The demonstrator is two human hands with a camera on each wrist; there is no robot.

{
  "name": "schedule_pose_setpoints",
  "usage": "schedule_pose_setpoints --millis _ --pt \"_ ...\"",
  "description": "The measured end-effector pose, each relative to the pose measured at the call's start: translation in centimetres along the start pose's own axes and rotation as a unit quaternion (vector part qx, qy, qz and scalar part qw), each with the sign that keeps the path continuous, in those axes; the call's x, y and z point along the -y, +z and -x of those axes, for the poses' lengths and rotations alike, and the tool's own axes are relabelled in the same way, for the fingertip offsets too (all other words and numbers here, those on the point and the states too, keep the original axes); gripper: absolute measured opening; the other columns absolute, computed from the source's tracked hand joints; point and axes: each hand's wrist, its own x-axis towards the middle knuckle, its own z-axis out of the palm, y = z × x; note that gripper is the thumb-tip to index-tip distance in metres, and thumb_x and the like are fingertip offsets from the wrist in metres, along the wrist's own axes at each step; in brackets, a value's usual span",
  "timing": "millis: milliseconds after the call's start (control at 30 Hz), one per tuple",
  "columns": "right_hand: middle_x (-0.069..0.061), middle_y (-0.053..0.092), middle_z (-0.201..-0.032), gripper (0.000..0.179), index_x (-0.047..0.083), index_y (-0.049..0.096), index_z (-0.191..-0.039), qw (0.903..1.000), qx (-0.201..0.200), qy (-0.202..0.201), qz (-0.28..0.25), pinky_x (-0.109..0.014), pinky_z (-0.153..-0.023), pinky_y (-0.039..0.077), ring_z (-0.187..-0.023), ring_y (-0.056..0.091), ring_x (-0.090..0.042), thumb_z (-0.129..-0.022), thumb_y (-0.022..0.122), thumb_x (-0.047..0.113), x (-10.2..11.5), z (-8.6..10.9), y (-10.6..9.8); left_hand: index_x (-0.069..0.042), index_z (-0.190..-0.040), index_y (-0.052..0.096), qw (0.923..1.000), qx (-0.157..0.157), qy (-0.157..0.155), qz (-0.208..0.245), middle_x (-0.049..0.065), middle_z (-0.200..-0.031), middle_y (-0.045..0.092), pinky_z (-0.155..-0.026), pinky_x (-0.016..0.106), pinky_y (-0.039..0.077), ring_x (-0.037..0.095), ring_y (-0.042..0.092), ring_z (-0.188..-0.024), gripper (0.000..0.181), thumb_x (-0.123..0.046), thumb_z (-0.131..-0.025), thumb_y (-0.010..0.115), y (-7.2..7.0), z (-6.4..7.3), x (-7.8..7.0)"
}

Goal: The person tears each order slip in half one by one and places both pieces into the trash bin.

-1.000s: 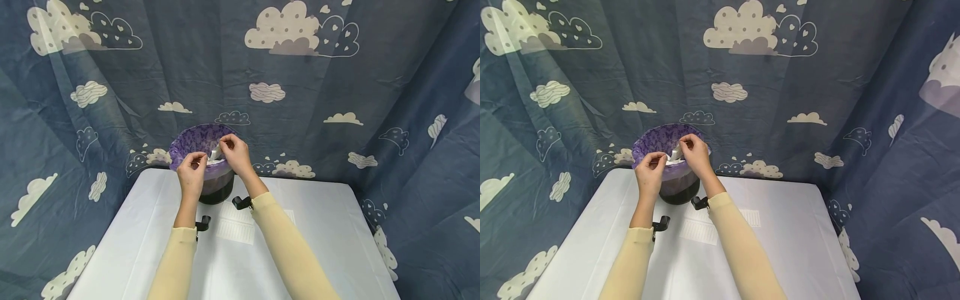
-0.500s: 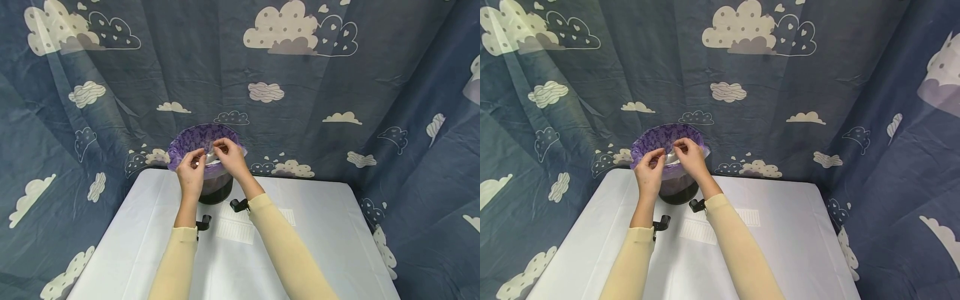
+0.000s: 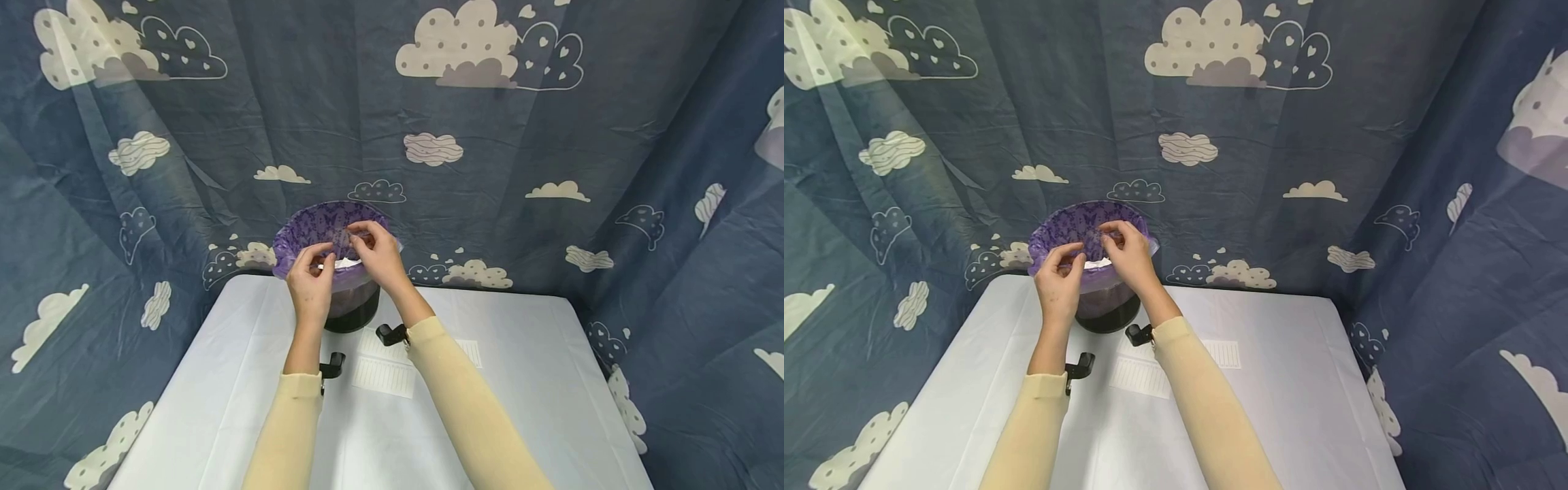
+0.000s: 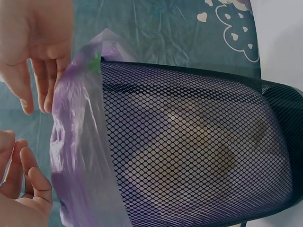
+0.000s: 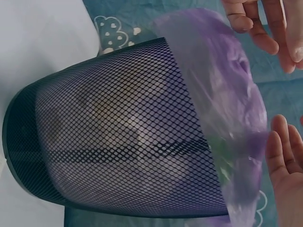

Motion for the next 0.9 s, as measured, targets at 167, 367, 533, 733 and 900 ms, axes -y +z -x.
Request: schedule_pose_setpoints --millis 167,367,533,733,900 --pt "-0.016 0.072 -0.127 0.023 0.004 0.070 -0.127 0.9998 -0.016 -0.007 -0.009 -0.030 -0.085 0.059 -0.101 0.074 -0.029 -0.107 0.062 0.010 0.6 0.6 -0.8 -0.002 -0.111 0.079 0.9999 0.004 0.007 0.015 0.015 -0.110 0.076 -0.073 0.011 0.048 0.018 0.065 -0.088 0.015 -0.001 -0.097 0.074 0.1 0.5 -0.4" --pt "-0.014 0.072 -0.127 0.023 0.005 0.069 -0.128 0.9993 -0.028 -0.003 -0.025 -0.033 -0.090 0.060 -0.103 0.075 -0.030 -0.108 0.061 0.010 0.9 2.2 -1.8 -0.003 -0.110 0.079 0.9989 0.008 0.016 0.042 0.016 -0.108 0.076 -0.073 0.013 0.047 0.021 0.064 -0.087 0.014 -0.003 -0.098 0.074 0.0 1.9 -1.0" --pt "-0.015 0.072 -0.120 0.022 0.004 0.069 -0.127 0.9979 -0.046 0.002 -0.045 -0.023 -0.085 0.058 -0.098 0.074 -0.031 -0.107 0.062 0.009 0.5 4.3 -3.0 -0.002 -0.110 0.078 0.9987 0.020 0.018 0.043 0.015 -0.108 0.075 -0.073 0.012 0.048 0.010 0.063 -0.087 0.013 -0.003 -0.098 0.073 -0.3 3.4 -1.4" --pt "-0.021 0.071 -0.122 0.023 0.001 0.069 -0.127 0.9951 -0.059 0.015 -0.077 -0.021 -0.085 0.059 -0.095 0.073 -0.034 -0.106 0.062 0.006 -0.7 7.4 -3.9 0.002 -0.110 0.078 0.9975 0.036 0.019 0.057 0.017 -0.105 0.074 -0.072 0.012 0.050 0.004 0.062 -0.085 0.014 -0.001 -0.097 0.074 -0.6 5.6 -1.0" --pt "-0.021 0.070 -0.120 0.022 0.002 0.069 -0.127 0.9929 -0.072 0.033 -0.089 -0.019 -0.087 0.058 -0.091 0.070 -0.015 -0.106 0.061 0.004 -1.7 9.9 -4.4 0.001 -0.109 0.078 0.9971 0.047 0.009 0.059 0.016 -0.103 0.074 -0.069 0.011 0.049 0.003 0.062 -0.084 0.013 0.001 -0.096 0.075 -0.8 7.3 -0.2"
